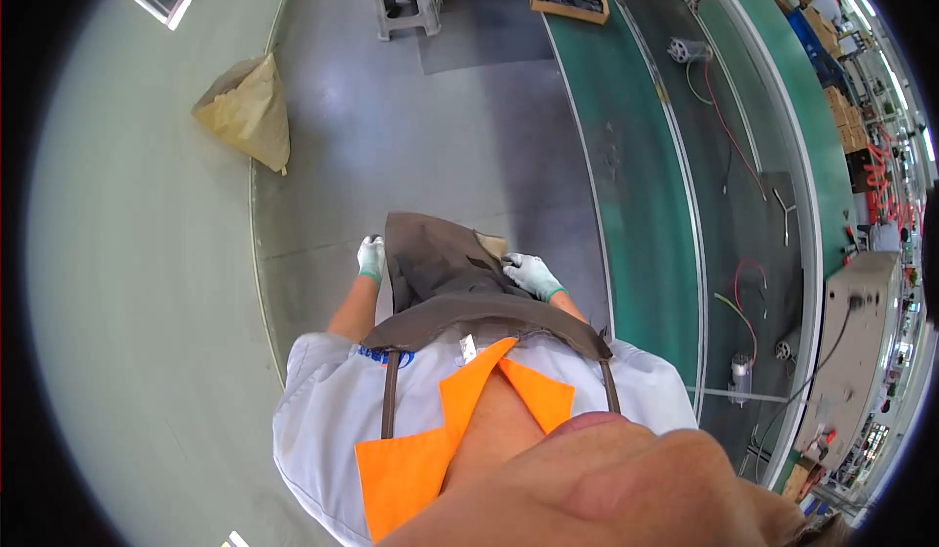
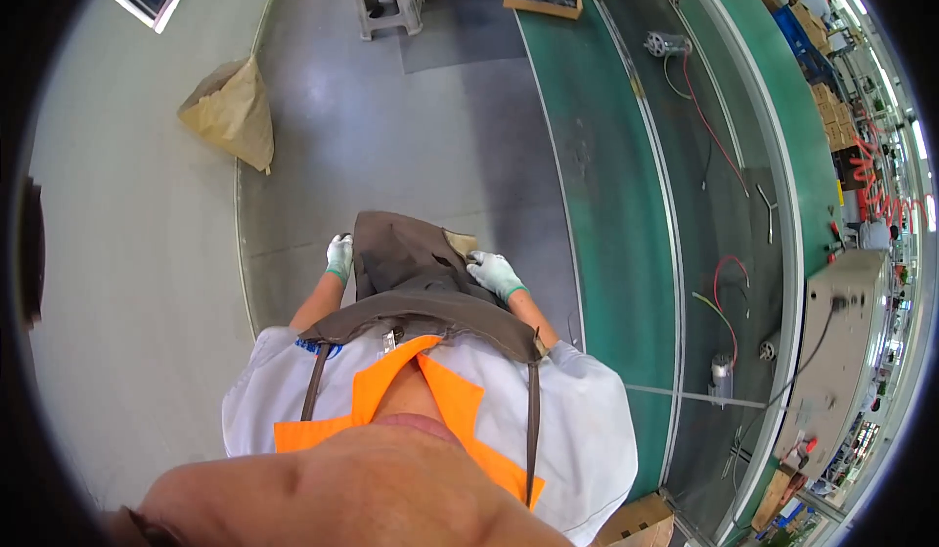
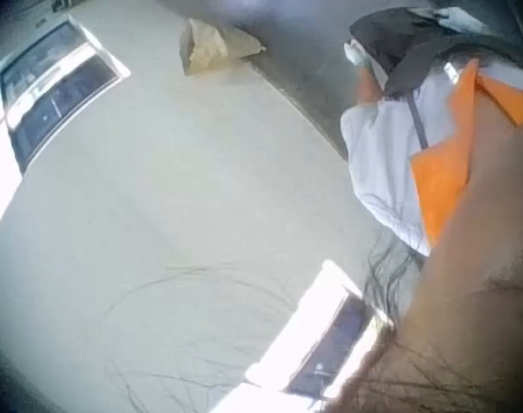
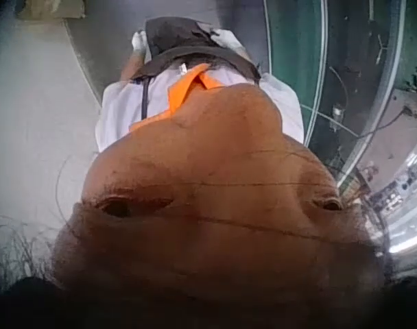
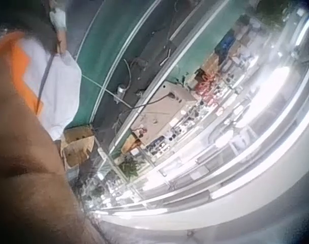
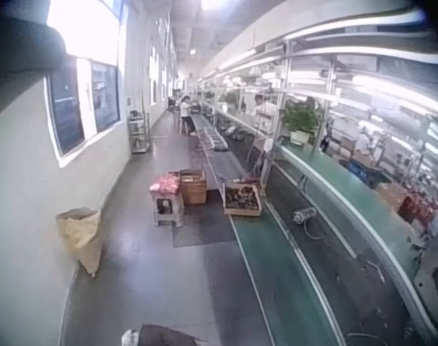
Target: Testing electrical motors by connecting them to a power supply and checking functionality.
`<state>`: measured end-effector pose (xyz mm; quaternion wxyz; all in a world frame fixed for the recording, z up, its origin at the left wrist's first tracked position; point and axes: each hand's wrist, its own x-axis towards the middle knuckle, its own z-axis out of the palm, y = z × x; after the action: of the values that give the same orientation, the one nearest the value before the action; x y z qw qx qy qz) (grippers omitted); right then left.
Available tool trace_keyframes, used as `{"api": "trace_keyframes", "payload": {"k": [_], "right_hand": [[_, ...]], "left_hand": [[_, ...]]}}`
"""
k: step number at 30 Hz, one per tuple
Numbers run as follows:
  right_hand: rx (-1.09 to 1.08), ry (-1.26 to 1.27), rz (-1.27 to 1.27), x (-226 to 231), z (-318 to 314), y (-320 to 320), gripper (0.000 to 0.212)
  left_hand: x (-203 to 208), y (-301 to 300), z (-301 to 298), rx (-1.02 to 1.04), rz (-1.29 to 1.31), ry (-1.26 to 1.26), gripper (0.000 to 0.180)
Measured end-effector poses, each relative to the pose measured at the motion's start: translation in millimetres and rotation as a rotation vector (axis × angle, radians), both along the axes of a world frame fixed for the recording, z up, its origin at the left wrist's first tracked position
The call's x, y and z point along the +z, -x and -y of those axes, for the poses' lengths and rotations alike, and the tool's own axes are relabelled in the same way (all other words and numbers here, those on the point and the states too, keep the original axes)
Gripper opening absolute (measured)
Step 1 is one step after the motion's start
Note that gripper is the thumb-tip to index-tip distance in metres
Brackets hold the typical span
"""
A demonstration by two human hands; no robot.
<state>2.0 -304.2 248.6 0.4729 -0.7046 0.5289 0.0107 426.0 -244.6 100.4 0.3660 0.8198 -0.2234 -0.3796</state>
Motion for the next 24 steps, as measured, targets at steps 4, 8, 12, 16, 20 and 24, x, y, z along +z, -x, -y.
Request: {"api": "trace_keyframes", "payload": {"k": [4,8,12,16,20,24], "right_hand": [[0.024,-0.005,0.004,4,106,-46,0.048],[0.06,0.107,0.012,-32,223,-94,0.046],[0.054,0.217,0.095,-17,391,-139,0.042],[-0.031,0.382,0.026,49,562,-194,0.041],[-0.001,0.289,0.255,117,691,-265,0.042],[0.33,0.069,0.51,81,783,-329,0.042]], "left_hand": [[0,-37,91,0.011,-0.367,0.068,0.031],[-29,-64,131,0.29,-1.096,0.007,0.035],[29,-107,156,0.392,-0.776,0.024,0.035],[98,-145,231,0.47,-0.461,0.073,0.035],[167,-191,425,0.504,-0.297,0.455,0.041],[294,-194,640,0.093,-0.373,0.909,0.05]]}}
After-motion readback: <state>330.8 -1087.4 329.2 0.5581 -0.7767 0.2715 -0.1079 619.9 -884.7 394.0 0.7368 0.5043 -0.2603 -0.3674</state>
